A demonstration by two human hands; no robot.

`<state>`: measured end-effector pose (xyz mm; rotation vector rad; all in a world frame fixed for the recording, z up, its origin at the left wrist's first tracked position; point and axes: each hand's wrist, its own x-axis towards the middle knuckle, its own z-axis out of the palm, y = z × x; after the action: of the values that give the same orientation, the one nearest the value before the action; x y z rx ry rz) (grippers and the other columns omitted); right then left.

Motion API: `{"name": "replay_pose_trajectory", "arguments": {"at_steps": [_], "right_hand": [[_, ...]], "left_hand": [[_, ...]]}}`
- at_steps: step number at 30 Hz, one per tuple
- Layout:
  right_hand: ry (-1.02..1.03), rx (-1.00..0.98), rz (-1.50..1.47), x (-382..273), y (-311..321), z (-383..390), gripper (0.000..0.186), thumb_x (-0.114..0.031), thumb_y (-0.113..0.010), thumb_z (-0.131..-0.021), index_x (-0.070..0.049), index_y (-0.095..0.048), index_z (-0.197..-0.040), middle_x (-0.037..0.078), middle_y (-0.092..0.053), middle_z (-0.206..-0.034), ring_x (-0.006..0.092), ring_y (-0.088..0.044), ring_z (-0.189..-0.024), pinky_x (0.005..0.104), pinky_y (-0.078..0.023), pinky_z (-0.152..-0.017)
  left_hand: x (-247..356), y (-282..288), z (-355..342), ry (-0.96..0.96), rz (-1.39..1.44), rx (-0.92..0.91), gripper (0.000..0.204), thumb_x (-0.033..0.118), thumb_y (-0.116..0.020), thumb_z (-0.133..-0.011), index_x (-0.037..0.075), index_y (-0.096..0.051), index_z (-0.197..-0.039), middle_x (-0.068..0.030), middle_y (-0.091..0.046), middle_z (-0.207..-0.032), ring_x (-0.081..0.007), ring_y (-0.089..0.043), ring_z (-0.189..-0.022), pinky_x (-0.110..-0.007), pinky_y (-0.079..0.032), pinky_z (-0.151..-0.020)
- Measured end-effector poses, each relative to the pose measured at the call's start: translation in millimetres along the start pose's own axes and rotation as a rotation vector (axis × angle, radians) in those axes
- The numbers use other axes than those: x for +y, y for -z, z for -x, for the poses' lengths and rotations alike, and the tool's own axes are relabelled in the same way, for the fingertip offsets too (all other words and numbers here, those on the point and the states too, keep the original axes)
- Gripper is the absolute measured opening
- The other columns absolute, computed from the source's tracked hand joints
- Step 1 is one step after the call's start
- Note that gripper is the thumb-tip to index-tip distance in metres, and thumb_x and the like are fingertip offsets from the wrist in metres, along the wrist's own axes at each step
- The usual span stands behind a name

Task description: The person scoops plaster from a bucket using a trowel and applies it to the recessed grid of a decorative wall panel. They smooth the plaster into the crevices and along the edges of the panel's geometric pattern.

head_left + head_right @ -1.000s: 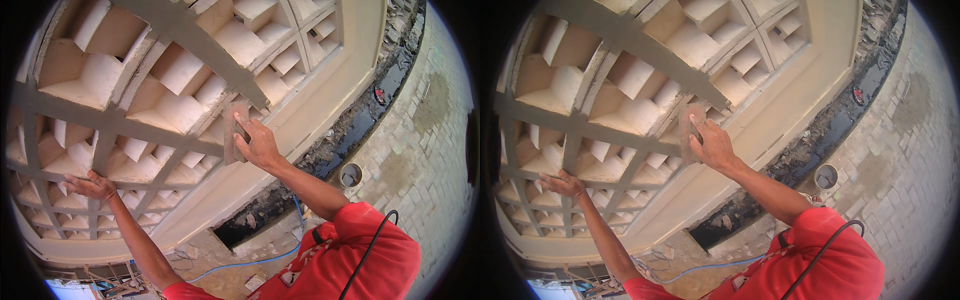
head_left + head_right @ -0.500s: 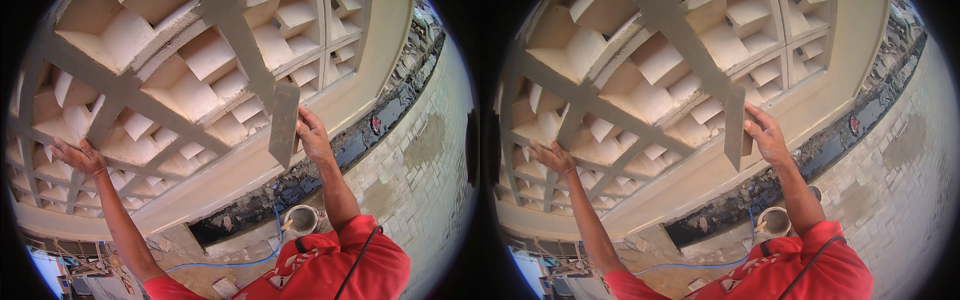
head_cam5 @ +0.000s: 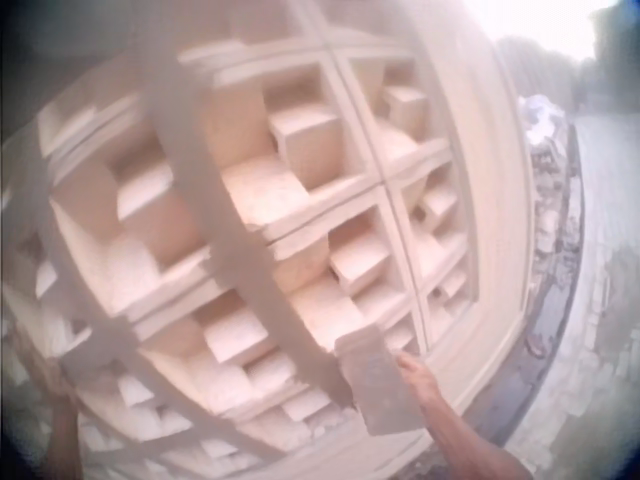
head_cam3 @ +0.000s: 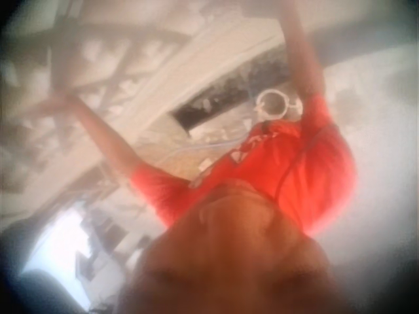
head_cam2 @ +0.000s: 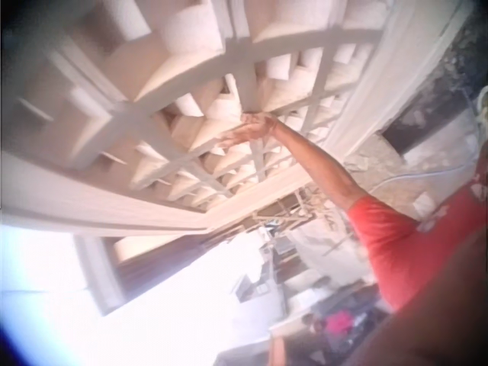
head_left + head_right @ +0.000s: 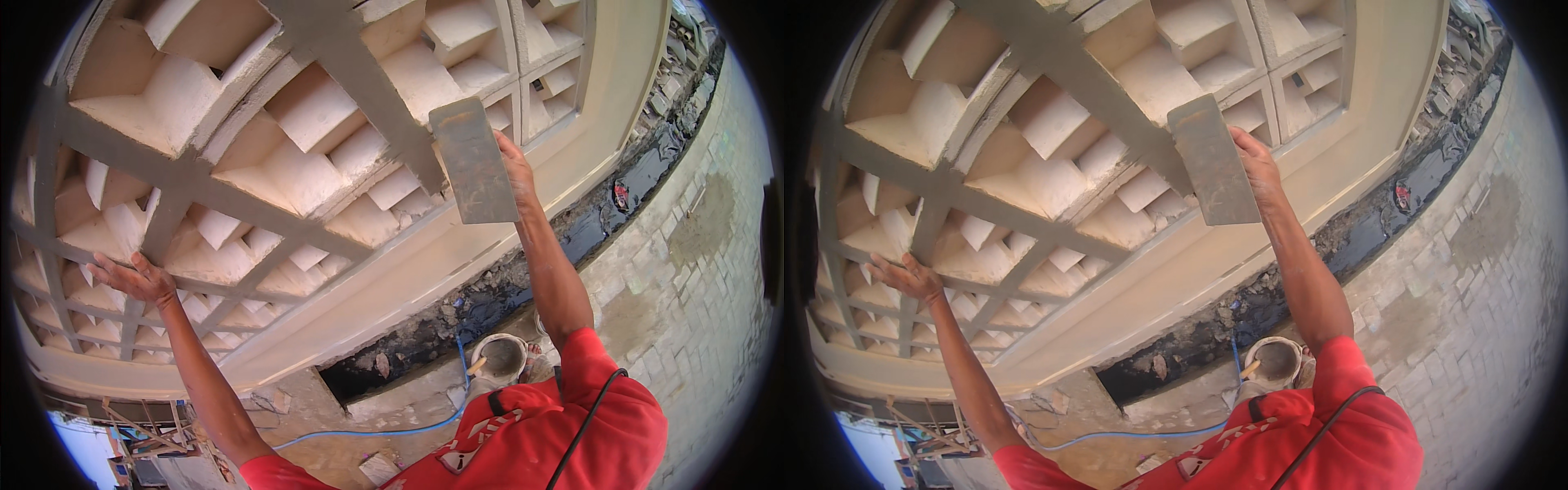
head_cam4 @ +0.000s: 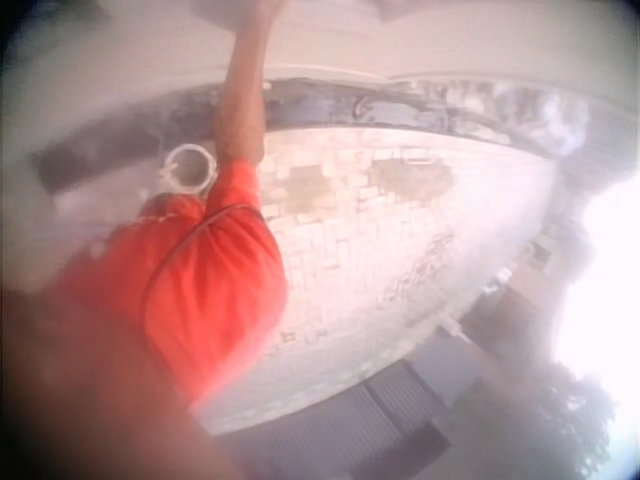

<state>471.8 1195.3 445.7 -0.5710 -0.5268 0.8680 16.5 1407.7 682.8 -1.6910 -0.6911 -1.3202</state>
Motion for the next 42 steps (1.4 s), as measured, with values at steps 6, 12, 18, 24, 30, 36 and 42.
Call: {"name": "replay_pose_trajectory", "arguments": {"at_steps": [6, 12, 18, 24, 30, 36, 42], "right_hand": [[-0.007, -0.088, 0.084, 1, 4, -8, 0.038, -0.021, -0.061, -0.092, 0.0, -0.056, -0.122, 0.006, -0.065, -0.104, 0.0089, -0.063, -0.084, 0.0221, -0.053, -0.073], [-0.01, -0.115, 0.117, -2, -1, -15, 0.034, -0.022, -0.059, -0.093, -0.001, -0.059, -0.12, 0.004, -0.066, -0.1, 0.0067, -0.062, -0.083, 0.0203, -0.052, -0.07], [-0.03, -0.088, 0.097, -6, -8, -18, 0.032, -0.021, -0.06, -0.092, -0.001, -0.06, -0.118, 0.004, -0.066, -0.098, 0.0069, -0.063, -0.081, 0.0202, -0.053, -0.069], [-0.012, -0.098, 0.057, -11, -8, -24, 0.035, -0.017, -0.061, -0.091, -0.001, -0.056, -0.122, 0.006, -0.066, -0.099, 0.0095, -0.065, -0.079, 0.0211, -0.055, -0.066], [-0.006, 0.024, -0.088, -37, -23, -13, 0.036, -0.008, -0.052, -0.092, 0.001, -0.05, -0.127, 0.009, -0.063, -0.103, 0.0133, -0.065, -0.078, 0.0245, -0.057, -0.067], [-0.042, -0.105, 0.057, -25, 12, -23, 0.035, -0.013, -0.058, -0.091, 0.0, -0.054, -0.123, 0.006, -0.064, -0.101, 0.0095, -0.064, -0.078, 0.0216, -0.054, -0.065], [-0.1, -0.151, 0.116, -24, 8, -30, 0.032, -0.013, -0.061, -0.09, -0.002, -0.057, -0.12, 0.005, -0.065, -0.1, 0.0084, -0.063, -0.079, 0.0212, -0.053, -0.064]], "left_hand": [[4, 0, 0, -0.004, 0.014, -0.003, 0.071, 0.052, -0.04, -0.095, 0.0, -0.031, -0.143, -0.0265, -0.016, -0.15, -0.0406, -0.018, -0.139, -0.05, -0.015, -0.112], [3, 0, -1, -0.013, 0.013, -0.007, 0.07, 0.05, -0.041, -0.095, 0.0, -0.031, -0.143, -0.0252, -0.016, -0.151, -0.0401, -0.017, -0.139, -0.05, -0.015, -0.112], [1, -2, 0, -0.012, 0.023, 0.01, 0.071, 0.051, -0.041, -0.095, 0.0, -0.032, -0.143, -0.0259, -0.017, -0.15, -0.0406, -0.018, -0.139, -0.05, -0.014, -0.112], [2, -2, 0, 0.002, 0.007, 0.01, 0.073, 0.055, -0.038, -0.094, 0.001, -0.031, -0.143, -0.0263, -0.018, -0.15, -0.0414, -0.018, -0.139, -0.051, -0.014, -0.113], [3, -1, 1, 0.015, -0.007, 0.001, 0.071, 0.052, -0.039, -0.095, 0.001, -0.031, -0.144, -0.0268, -0.017, -0.15, -0.0418, -0.018, -0.138, -0.05, -0.015, -0.112], [6, 0, -2, 0.017, -0.002, 0.003, 0.072, 0.053, -0.038, -0.094, 0.002, -0.03, -0.144, -0.0259, -0.017, -0.15, -0.0409, -0.018, -0.139, -0.049, -0.015, -0.113], [6, 0, 1, 0.046, 0.011, 0.008, 0.073, 0.054, -0.039, -0.094, 0.002, -0.031, -0.144, -0.0235, -0.017, -0.151, -0.039, -0.018, -0.14, -0.048, -0.014, -0.114]]}}
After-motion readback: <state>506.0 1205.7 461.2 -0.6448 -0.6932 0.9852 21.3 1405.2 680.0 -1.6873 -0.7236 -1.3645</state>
